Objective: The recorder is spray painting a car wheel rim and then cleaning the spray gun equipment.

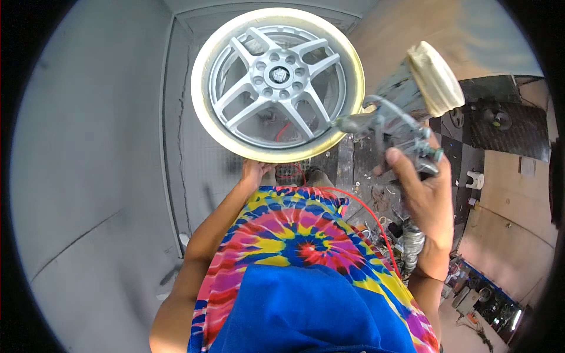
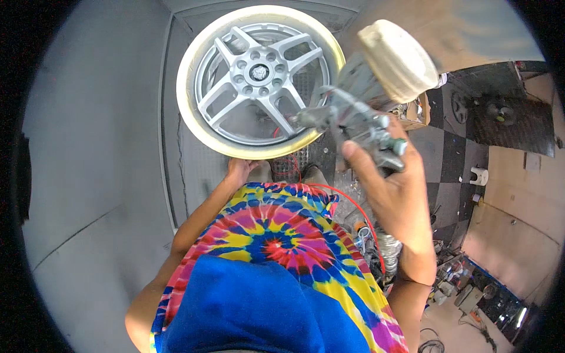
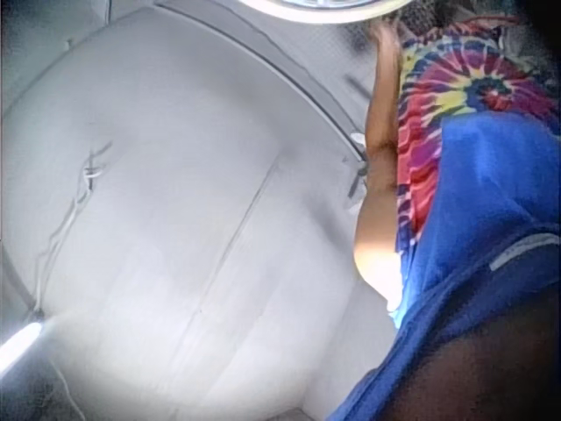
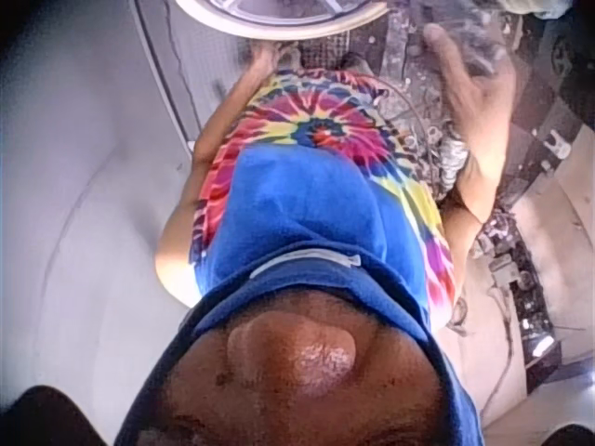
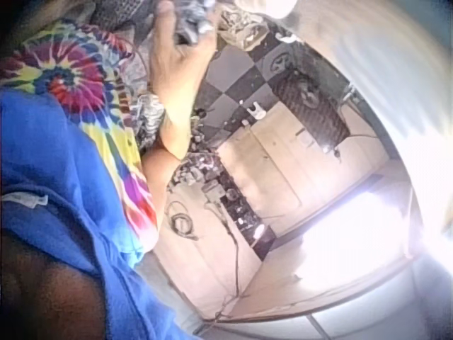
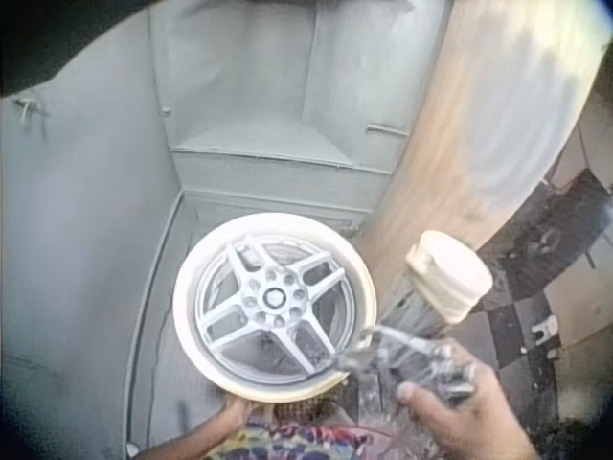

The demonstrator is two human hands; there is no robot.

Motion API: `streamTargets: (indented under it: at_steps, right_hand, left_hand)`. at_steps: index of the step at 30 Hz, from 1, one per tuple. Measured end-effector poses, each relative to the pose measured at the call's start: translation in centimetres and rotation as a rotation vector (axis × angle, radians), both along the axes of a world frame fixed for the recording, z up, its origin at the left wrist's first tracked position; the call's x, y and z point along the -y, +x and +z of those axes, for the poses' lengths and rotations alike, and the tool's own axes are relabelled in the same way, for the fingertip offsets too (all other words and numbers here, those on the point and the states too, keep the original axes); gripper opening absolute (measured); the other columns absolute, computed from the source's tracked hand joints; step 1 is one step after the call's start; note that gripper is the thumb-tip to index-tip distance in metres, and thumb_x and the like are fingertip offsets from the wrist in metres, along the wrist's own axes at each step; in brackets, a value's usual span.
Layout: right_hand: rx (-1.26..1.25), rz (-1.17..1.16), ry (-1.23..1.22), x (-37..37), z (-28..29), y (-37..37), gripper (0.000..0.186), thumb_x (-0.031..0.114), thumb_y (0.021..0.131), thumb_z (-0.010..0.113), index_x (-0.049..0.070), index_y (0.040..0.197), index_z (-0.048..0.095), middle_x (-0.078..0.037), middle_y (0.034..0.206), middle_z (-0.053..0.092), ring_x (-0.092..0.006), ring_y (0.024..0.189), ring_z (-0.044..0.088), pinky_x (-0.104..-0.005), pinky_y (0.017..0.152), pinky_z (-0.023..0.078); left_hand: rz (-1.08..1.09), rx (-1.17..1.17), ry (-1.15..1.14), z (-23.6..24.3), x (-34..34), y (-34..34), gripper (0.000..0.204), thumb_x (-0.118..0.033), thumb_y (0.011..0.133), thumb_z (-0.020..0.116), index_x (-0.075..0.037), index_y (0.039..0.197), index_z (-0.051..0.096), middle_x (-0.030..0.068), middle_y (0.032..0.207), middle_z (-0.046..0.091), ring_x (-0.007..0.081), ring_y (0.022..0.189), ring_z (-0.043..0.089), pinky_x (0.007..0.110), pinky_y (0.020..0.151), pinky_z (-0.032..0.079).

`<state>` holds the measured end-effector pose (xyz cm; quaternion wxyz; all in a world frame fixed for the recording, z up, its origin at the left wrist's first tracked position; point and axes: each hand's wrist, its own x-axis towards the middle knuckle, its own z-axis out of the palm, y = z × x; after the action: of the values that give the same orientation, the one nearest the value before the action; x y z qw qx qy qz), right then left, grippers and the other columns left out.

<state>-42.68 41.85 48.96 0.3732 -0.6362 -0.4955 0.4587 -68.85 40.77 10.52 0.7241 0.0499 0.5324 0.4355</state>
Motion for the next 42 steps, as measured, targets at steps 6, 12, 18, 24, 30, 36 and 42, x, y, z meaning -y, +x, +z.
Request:
streamTargets:
  at_steps: [6,12,18,24,30,36,42]
  right_hand:
    - [-0.022,0.176,0.071,0.9,-4.4,-2.4,0.027,0.01,0.093,0.065,-0.002,0.116,0.058,-0.002,0.083,0.066,-0.0055,0.073,0.056,-0.024,0.066,0.047]
    - [-0.097,0.223,0.131,0.2,-5.3,-3.5,0.026,0.01,0.093,0.064,-0.001,0.116,0.058,-0.005,0.08,0.066,-0.0059,0.075,0.056,-0.0263,0.068,0.048]
    - [-0.099,0.29,0.169,-0.4,-5.1,-4.5,0.026,0.01,0.093,0.064,-0.001,0.116,0.058,-0.006,0.083,0.066,-0.0073,0.076,0.056,-0.0275,0.07,0.049]
    - [-0.13,0.215,0.134,-1.0,-4.0,-4.1,0.027,0.011,0.093,0.064,-0.001,0.116,0.058,-0.006,0.084,0.065,-0.0071,0.076,0.056,-0.0268,0.07,0.048]
    - [-0.01,0.019,0.204,-2.1,-1.8,-2.8,0.028,0.012,0.094,0.065,-0.001,0.117,0.058,-0.004,0.087,0.066,-0.0061,0.076,0.056,-0.0247,0.068,0.048]
    - [-0.014,0.043,0.19,-2.3,-1.5,-2.8,0.028,0.013,0.094,0.065,-0.001,0.117,0.058,-0.003,0.086,0.066,-0.0061,0.076,0.056,-0.0243,0.068,0.047]
    - [-0.001,0.202,0.125,-2.1,-1.0,-2.9,0.027,0.014,0.093,0.065,0.0,0.115,0.059,-0.003,0.08,0.063,-0.006,0.073,0.053,-0.0259,0.067,0.046]
  left_hand:
    - [-0.011,-0.02,0.15,-1.8,-1.8,-0.3,0.042,-0.027,0.105,0.032,0.006,0.123,0.052,0.0209,0.116,0.064,0.0314,0.104,0.065,0.047,0.091,0.056]
    - [0.041,-0.042,0.19,-1.8,-3.5,-0.1,0.061,-0.047,0.106,0.027,0.006,0.131,0.042,0.0237,0.12,0.059,0.0348,0.099,0.064,0.046,0.09,0.055]
    - [0.064,0.001,0.12,-0.8,-4.9,0.7,0.066,-0.048,0.106,0.012,0.006,0.134,0.038,0.0257,0.126,0.059,0.0373,0.107,0.063,0.047,0.094,0.055]
    - [0.013,0.07,0.075,0.4,-5.2,1.9,0.065,-0.049,0.106,0.016,0.004,0.137,0.036,0.0261,0.127,0.058,0.0354,0.108,0.063,0.046,0.094,0.055]
    - [-0.305,0.076,0.108,-0.8,-4.2,0.8,0.067,-0.051,0.104,0.03,0.004,0.143,0.032,0.0244,0.131,0.055,0.0333,0.115,0.06,0.045,0.098,0.052]
    - [-0.187,-0.052,0.008,-4.0,-1.7,-5.5,0.064,-0.049,0.104,0.036,0.003,0.141,0.035,0.0242,0.13,0.056,0.0324,0.111,0.062,0.044,0.096,0.053]
    - [0.0,-0.146,0.004,-4.9,-2.3,-11.1,0.05,-0.044,0.104,0.038,0.0,0.127,0.044,0.0216,0.121,0.06,0.0326,0.105,0.063,0.045,0.094,0.054]
